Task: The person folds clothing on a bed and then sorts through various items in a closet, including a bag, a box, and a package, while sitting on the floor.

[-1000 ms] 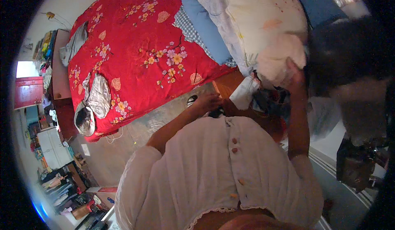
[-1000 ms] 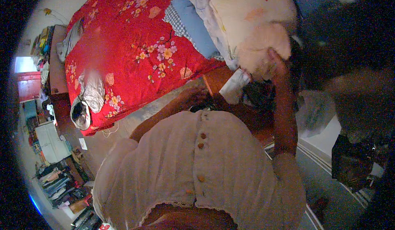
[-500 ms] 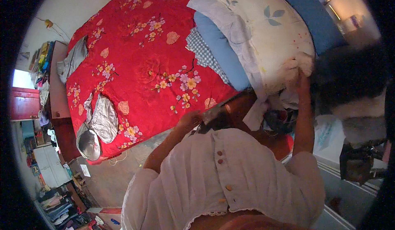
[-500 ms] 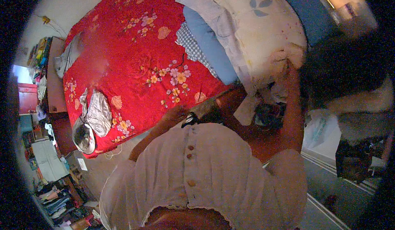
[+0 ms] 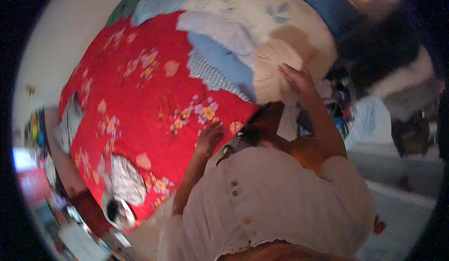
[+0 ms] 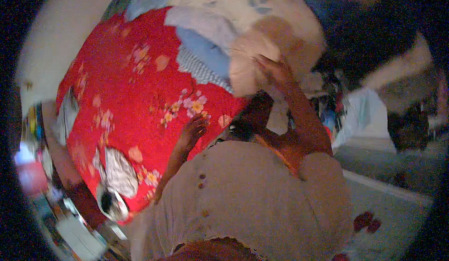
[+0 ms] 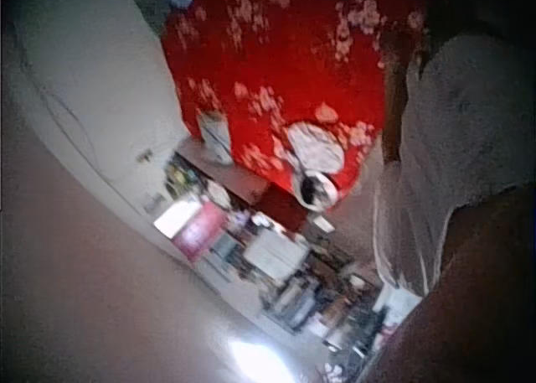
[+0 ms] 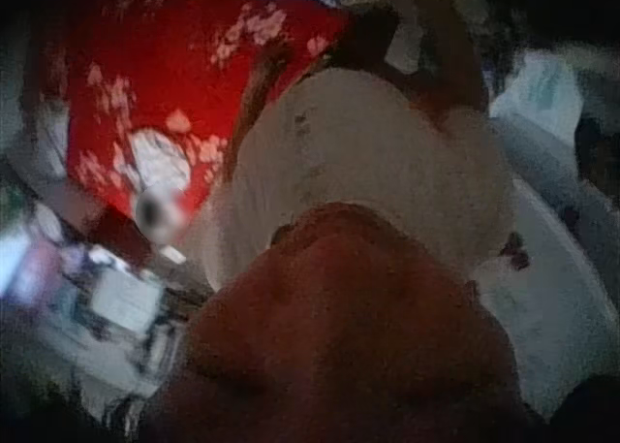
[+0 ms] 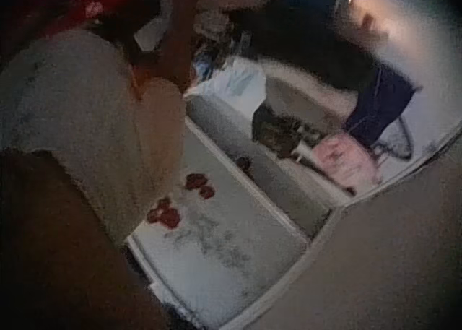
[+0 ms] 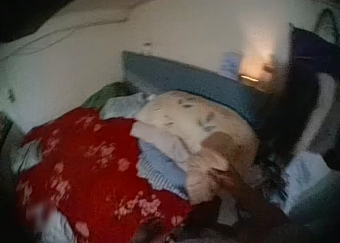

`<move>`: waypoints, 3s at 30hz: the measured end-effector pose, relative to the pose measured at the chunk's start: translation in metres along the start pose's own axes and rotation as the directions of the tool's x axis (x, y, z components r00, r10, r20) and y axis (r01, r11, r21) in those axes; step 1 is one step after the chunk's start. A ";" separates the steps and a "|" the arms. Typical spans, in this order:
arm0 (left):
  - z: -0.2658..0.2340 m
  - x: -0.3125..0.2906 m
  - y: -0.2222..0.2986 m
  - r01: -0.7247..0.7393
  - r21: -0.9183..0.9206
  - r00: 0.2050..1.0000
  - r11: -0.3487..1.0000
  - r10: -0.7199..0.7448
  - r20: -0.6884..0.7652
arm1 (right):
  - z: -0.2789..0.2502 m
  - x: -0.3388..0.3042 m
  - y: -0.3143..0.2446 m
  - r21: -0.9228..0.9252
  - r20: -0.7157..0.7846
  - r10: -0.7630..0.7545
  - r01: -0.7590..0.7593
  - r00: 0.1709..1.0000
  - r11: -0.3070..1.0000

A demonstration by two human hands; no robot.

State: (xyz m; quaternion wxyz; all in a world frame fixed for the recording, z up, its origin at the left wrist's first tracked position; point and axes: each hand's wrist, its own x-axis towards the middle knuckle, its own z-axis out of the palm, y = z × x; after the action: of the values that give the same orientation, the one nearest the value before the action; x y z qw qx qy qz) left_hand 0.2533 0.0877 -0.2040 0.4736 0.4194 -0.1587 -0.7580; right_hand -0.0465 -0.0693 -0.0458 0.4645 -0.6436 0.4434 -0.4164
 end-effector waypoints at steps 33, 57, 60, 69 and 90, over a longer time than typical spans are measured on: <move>0.006 0.086 -0.045 0.197 0.416 0.979 0.888 -0.199 -0.039 | -0.386 -0.065 0.166 -0.679 -0.726 -0.055 -0.701 0.686 0.220; -0.098 -0.173 -0.173 -0.287 -0.485 0.856 0.826 -0.007 -0.517 | -0.130 -0.044 0.097 -0.875 -0.230 -0.420 0.002 0.878 0.484; -0.136 -0.246 -0.203 -0.336 -0.501 0.787 0.798 -0.054 -0.615 | -0.057 -0.007 0.159 -0.697 0.004 -0.641 0.462 0.768 0.549; -0.193 -0.417 -0.289 -0.704 -0.572 0.571 0.420 -0.144 -0.808 | 0.394 -0.046 0.134 -0.200 0.610 0.141 -0.021 0.780 0.980; -0.587 -0.470 -0.154 -0.083 0.067 -0.049 0.994 0.063 -0.997 | 0.975 -0.104 0.209 -0.622 0.684 0.381 0.225 0.622 0.750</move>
State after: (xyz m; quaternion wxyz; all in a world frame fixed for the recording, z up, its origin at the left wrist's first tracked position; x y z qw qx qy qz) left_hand 0.7183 0.6571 -0.4248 0.4843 0.8251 0.2154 -0.1959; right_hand 0.8123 0.2163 -0.4764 0.3708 -0.8559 0.3433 0.1101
